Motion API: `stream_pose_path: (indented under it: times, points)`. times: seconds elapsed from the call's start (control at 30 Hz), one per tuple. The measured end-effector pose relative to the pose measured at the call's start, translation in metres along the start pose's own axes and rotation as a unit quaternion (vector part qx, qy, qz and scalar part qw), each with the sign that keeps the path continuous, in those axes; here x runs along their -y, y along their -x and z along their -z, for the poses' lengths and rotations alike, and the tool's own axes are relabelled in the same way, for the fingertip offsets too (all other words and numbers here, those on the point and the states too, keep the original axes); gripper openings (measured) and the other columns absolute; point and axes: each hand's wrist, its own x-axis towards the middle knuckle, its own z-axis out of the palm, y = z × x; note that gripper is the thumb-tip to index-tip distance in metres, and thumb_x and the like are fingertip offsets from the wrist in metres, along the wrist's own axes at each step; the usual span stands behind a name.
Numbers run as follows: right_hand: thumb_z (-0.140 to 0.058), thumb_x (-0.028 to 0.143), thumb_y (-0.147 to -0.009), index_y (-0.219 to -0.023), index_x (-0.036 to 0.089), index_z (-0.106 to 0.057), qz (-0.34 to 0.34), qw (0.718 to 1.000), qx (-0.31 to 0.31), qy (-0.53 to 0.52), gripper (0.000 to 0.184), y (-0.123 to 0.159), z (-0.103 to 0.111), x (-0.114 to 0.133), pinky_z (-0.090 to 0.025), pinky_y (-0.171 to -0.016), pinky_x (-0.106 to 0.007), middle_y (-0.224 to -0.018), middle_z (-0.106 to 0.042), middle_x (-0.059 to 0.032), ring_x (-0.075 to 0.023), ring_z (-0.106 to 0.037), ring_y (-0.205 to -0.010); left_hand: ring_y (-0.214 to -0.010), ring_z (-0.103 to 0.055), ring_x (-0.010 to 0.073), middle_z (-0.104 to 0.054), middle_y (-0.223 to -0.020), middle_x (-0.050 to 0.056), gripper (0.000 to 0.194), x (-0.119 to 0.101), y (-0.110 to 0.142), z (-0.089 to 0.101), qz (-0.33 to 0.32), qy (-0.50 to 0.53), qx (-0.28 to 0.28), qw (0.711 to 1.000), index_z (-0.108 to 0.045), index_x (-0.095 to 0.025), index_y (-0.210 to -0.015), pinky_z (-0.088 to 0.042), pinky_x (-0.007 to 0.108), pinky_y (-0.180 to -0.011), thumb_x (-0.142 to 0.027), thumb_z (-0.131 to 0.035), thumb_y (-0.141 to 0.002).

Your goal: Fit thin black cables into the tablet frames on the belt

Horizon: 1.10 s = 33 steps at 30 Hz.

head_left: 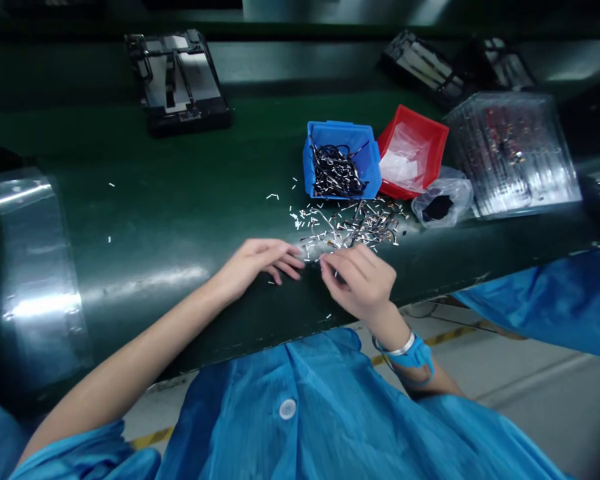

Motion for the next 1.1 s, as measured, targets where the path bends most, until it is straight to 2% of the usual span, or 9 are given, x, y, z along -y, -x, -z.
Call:
stream_pose_path:
  times: [0.1, 0.3, 0.43, 0.53, 0.67, 0.73, 0.83, 0.93, 1.1]
  points:
    - [-0.063, 0.014, -0.083, -0.079, 0.020, -0.067, 0.037, 0.999, -0.025, -0.025, 0.008, 0.007, -0.006, 0.016, -0.049, -0.056, -0.025, -0.073, -0.072, -0.0026, -0.0136, -0.060, -0.064, -0.070, -0.070, 0.0184, -0.073, -0.078, 0.011, 0.035, 0.006, 0.000, -0.018, 0.077, 0.103, 0.048, 0.991, -0.070, -0.010, -0.088, -0.051, 0.023, -0.054, -0.044, -0.066, -0.079]
    - [-0.063, 0.011, -0.083, -0.078, 0.021, -0.067, 0.023, 0.999, -0.026, -0.038, 0.012, 0.012, -0.012, 0.023, -0.047, -0.052, -0.025, -0.073, -0.073, -0.0015, -0.0134, -0.061, -0.064, -0.054, -0.057, 0.0106, -0.062, -0.060, 0.001, 0.029, 0.010, -0.002, -0.026, 0.064, 0.102, -0.003, 0.993, -0.068, -0.013, -0.072, -0.047, 0.019, -0.047, -0.040, -0.077, -0.066]
    - [-0.062, 0.011, -0.083, -0.082, 0.020, -0.069, 0.015, 0.998, -0.002, -0.057, 0.011, 0.014, -0.012, 0.030, -0.048, -0.054, -0.026, -0.076, -0.073, -0.0023, -0.0137, -0.061, -0.066, -0.049, -0.051, 0.0090, -0.059, -0.059, -0.001, 0.028, 0.009, -0.002, -0.024, 0.045, 0.028, -0.024, 0.998, -0.066, -0.014, -0.070, -0.042, 0.018, -0.043, -0.041, -0.072, -0.069]
    - [-0.059, 0.015, -0.086, -0.087, 0.021, -0.069, 0.012, 0.995, 0.022, -0.092, 0.012, 0.020, -0.008, 0.031, -0.051, -0.059, -0.026, -0.082, -0.073, -0.0025, -0.0131, -0.062, -0.071, -0.045, -0.049, 0.0086, -0.058, -0.055, -0.002, 0.023, 0.007, -0.001, -0.019, 0.028, -0.116, 0.017, 0.993, -0.064, -0.015, -0.066, -0.039, 0.019, -0.043, -0.036, -0.064, -0.077]
    - [-0.057, 0.016, -0.087, -0.088, 0.021, -0.069, -0.142, 0.988, -0.027, -0.055, 0.012, 0.039, 0.008, -0.004, -0.052, -0.066, -0.028, -0.082, -0.072, -0.0034, -0.0140, -0.063, -0.075, -0.052, -0.058, 0.0121, -0.066, -0.062, 0.000, 0.021, 0.005, -0.001, -0.015, -0.006, -0.315, 0.086, 0.945, -0.066, -0.017, -0.068, -0.043, 0.023, -0.051, -0.029, -0.057, -0.084]
    - [-0.056, 0.019, -0.088, -0.086, 0.019, -0.069, -0.294, 0.953, -0.069, 0.032, 0.013, 0.050, 0.016, -0.037, -0.050, -0.066, -0.031, -0.080, -0.071, -0.0051, -0.0160, -0.062, -0.073, -0.061, -0.061, 0.0140, -0.067, -0.072, 0.001, 0.017, 0.005, -0.001, -0.017, -0.063, -0.395, 0.091, 0.912, -0.067, -0.019, -0.072, -0.044, 0.025, -0.057, -0.026, -0.058, -0.084]
    - [-0.059, 0.026, -0.083, -0.080, 0.018, -0.070, -0.420, 0.902, -0.068, 0.076, 0.014, 0.063, 0.023, -0.085, -0.047, -0.064, -0.032, -0.071, -0.065, -0.0030, -0.0155, -0.054, -0.061, -0.077, -0.062, 0.0174, -0.065, -0.082, 0.002, 0.015, 0.009, 0.000, -0.021, -0.155, -0.484, 0.069, 0.859, -0.067, -0.020, -0.073, -0.047, 0.028, -0.066, -0.021, -0.058, -0.085]
    - [-0.059, 0.027, -0.080, -0.081, 0.018, -0.072, -0.461, 0.884, -0.037, 0.072, 0.015, 0.067, 0.020, -0.114, -0.045, -0.065, -0.031, -0.070, -0.063, -0.0016, -0.0151, -0.052, -0.060, -0.081, -0.061, 0.0184, -0.062, -0.085, 0.003, 0.015, 0.015, 0.001, -0.023, -0.188, -0.531, 0.048, 0.825, -0.064, -0.020, -0.075, -0.047, 0.029, -0.066, -0.022, -0.055, -0.088]
    - [-0.061, 0.026, -0.078, -0.079, 0.021, -0.075, -0.435, 0.899, 0.014, 0.056, 0.015, 0.066, 0.015, -0.123, -0.044, -0.063, -0.031, -0.069, -0.061, -0.0009, -0.0152, -0.051, -0.060, -0.078, -0.056, 0.0182, -0.060, -0.082, 0.003, 0.015, 0.025, 0.005, -0.025, -0.236, -0.552, -0.016, 0.799, -0.055, -0.019, -0.077, -0.045, 0.028, -0.062, -0.023, -0.053, -0.091]
